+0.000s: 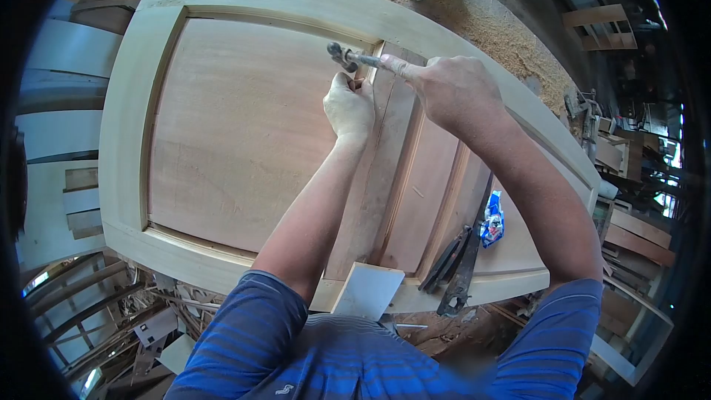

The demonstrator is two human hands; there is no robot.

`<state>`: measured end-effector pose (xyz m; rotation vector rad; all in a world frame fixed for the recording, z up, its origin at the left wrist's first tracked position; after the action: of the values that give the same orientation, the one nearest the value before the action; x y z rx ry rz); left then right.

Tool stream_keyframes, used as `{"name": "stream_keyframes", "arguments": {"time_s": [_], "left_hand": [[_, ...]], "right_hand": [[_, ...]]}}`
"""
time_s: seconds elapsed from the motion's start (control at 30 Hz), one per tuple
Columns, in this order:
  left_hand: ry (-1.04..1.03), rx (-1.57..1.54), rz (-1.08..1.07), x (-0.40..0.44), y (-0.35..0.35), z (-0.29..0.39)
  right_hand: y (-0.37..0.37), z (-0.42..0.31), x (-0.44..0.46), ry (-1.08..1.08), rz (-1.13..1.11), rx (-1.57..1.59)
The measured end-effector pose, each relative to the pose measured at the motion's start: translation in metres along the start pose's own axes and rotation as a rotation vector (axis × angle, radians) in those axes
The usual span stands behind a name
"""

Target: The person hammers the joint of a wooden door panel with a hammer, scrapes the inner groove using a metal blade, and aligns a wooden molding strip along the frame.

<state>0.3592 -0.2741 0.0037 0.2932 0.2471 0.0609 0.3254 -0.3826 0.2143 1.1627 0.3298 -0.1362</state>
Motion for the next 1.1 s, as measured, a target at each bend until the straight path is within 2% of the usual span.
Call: {"name": "stream_keyframes", "arguments": {"time_s": [0.13, 0.23, 0.33, 0.47, 0.67, 0.83, 0.97, 1.1], "left_hand": [[0.012, 0.029, -0.026, -0.001, 0.007, 0.008], [-0.002, -0.064, -0.107, -0.009, 0.019, 0.004], [-0.593, 0.355, -0.038, -0.023, 0.052, 0.009], [-0.852, 0.508, -0.241, -0.007, 0.05, -0.014], [-0.92, 0.572, -0.25, -0.005, 0.047, -0.017], [-0.84, 0.579, -0.248, -0.006, 0.049, -0.018], [-0.807, 0.556, -0.224, -0.006, 0.049, -0.022], [-0.741, 0.596, -0.312, -0.006, 0.053, -0.016]], "right_hand": [[-0.01, 0.005, 0.0, 0.034, 0.053, 0.019], [-0.007, 0.013, -0.014, 0.037, 0.274, 0.226], [-0.005, 0.02, -0.027, 0.026, 0.343, 0.299], [-0.024, 0.026, -0.029, -0.004, 0.296, 0.263], [-0.023, 0.018, -0.027, 0.008, 0.277, 0.251], [-0.029, 0.012, -0.02, 0.04, 0.186, 0.146], [-0.025, 0.011, -0.02, 0.047, 0.279, 0.26], [-0.022, 0.009, -0.019, 0.029, 0.207, 0.196]]}}
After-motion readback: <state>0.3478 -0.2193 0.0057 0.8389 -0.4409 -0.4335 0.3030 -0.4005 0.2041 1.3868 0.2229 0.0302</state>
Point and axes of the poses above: each hand's wrist, its own x-axis towards the middle knuckle, its own y-axis out of the back of the hand, z = x × y, the point moved 3 cm from there along x, towards the middle knuckle, and after that the axes turned 2 degrees about y, right-handed, at the moved point
